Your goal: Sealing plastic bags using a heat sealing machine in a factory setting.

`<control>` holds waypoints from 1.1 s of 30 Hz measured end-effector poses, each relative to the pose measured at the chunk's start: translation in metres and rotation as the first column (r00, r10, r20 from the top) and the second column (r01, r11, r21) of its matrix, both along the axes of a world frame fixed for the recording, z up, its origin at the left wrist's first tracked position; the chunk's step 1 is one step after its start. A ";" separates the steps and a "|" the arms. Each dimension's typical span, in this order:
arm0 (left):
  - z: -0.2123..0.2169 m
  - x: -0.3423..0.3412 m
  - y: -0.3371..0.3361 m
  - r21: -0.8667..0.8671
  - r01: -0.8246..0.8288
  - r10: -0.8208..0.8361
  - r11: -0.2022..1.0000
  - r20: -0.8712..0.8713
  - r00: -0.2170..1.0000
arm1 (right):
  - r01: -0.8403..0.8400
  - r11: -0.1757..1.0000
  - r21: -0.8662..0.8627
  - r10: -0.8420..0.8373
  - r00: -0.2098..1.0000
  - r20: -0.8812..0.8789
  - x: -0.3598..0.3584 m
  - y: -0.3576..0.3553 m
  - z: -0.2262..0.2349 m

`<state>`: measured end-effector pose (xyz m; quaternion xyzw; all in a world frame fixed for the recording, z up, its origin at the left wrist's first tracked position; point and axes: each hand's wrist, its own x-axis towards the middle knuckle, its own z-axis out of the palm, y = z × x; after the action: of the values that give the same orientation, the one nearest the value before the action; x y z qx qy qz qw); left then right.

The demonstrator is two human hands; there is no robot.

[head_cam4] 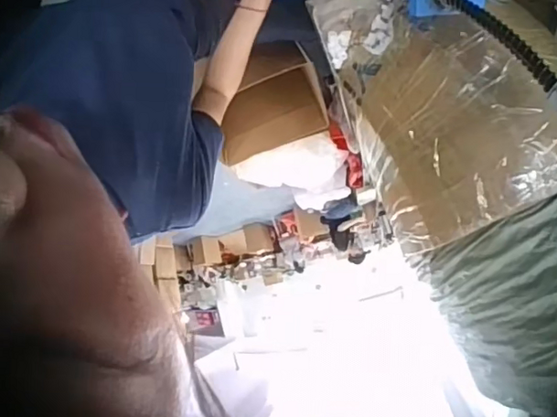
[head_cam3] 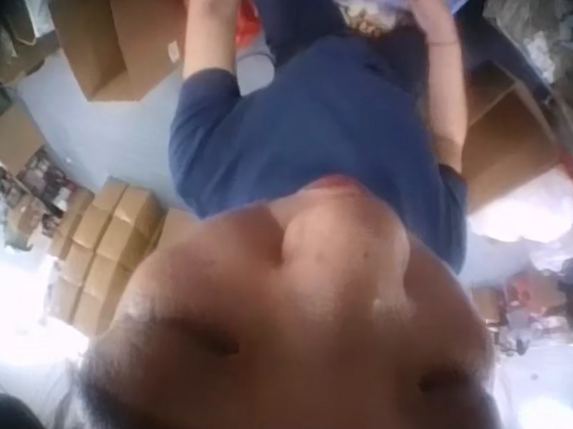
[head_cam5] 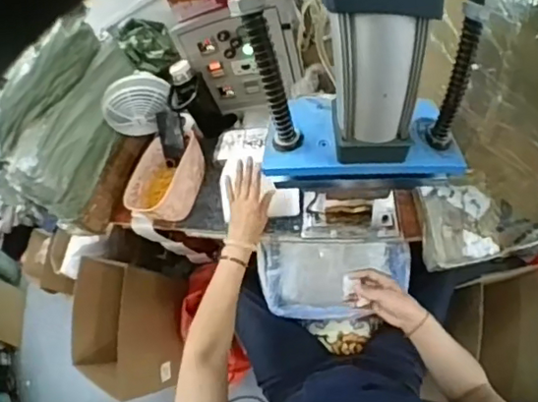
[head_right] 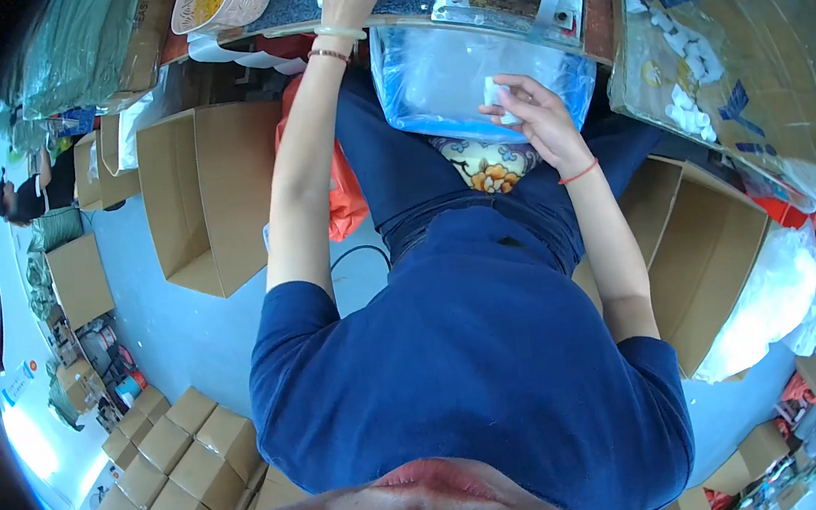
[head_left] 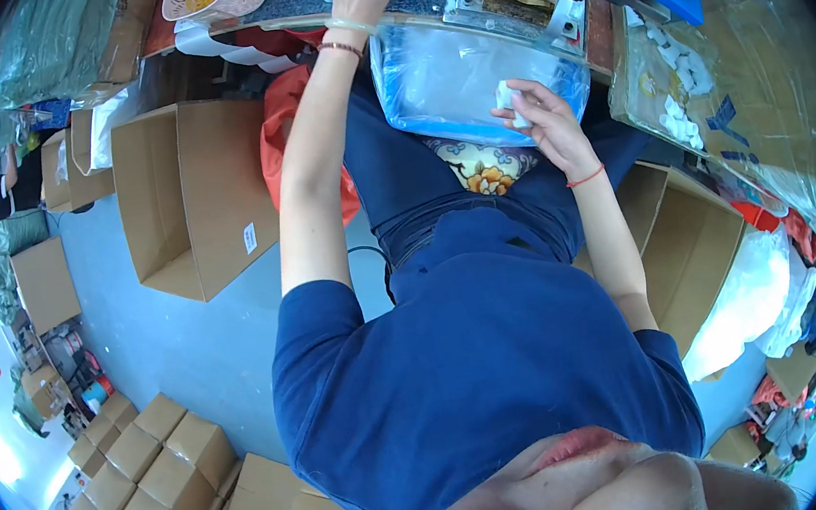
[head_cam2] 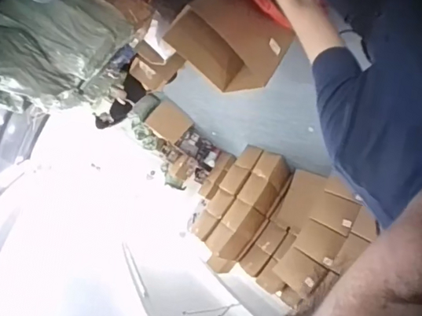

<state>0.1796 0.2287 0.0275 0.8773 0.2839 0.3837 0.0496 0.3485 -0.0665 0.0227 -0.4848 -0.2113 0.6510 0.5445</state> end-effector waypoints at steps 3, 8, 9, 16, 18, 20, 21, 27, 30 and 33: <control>0.001 -0.007 -0.026 -0.028 0.019 -0.014 0.999 0.160 0.987 | 0.045 0.996 -0.083 -0.048 0.998 -0.044 0.008 -0.011 -0.005; -0.035 -0.035 -0.067 0.074 -0.023 0.033 0.997 -0.138 0.990 | 0.092 0.990 -0.110 -0.083 0.993 0.079 0.008 -0.033 -0.018; -0.040 -0.038 -0.066 0.056 -0.002 0.005 0.998 -0.054 0.999 | 0.099 0.991 -0.094 -0.091 0.992 0.086 0.009 -0.033 -0.020; -0.001 -0.037 -0.070 -0.158 0.014 0.002 0.987 0.096 0.995 | 0.159 0.987 0.009 -0.154 0.932 0.328 0.014 -0.033 0.000; 0.016 -0.037 -0.098 -0.323 0.092 -0.002 0.942 0.269 0.963 | 0.192 0.981 0.029 -0.186 0.889 0.417 0.007 -0.038 0.013; 0.029 -0.037 -0.127 -0.709 0.094 0.133 0.699 0.258 0.957 | 0.149 0.985 0.091 -0.174 0.801 0.573 -0.004 -0.043 0.026; 0.034 -0.035 -0.137 -0.785 0.270 0.110 0.557 0.393 0.913 | 0.160 0.977 0.142 -0.212 0.814 0.541 -0.010 -0.043 0.032; 0.049 -0.021 -0.165 -0.880 0.325 0.032 0.347 0.357 0.934 | 0.114 0.925 0.363 -0.359 0.582 0.730 0.005 -0.018 0.078; 0.048 -0.013 -0.174 -0.905 0.336 -0.020 0.262 0.343 0.939 | 0.042 0.900 0.434 -0.384 0.550 0.742 0.021 -0.004 0.100; 0.043 -0.009 -0.183 -0.905 0.372 -0.037 0.208 0.373 0.927 | -0.038 0.894 0.446 -0.362 0.527 0.769 0.026 0.001 0.112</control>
<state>0.1703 0.0461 0.0710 0.6264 0.3293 0.2320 0.6674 0.3749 -0.0652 0.1349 -0.6281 -0.5289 0.2247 0.5247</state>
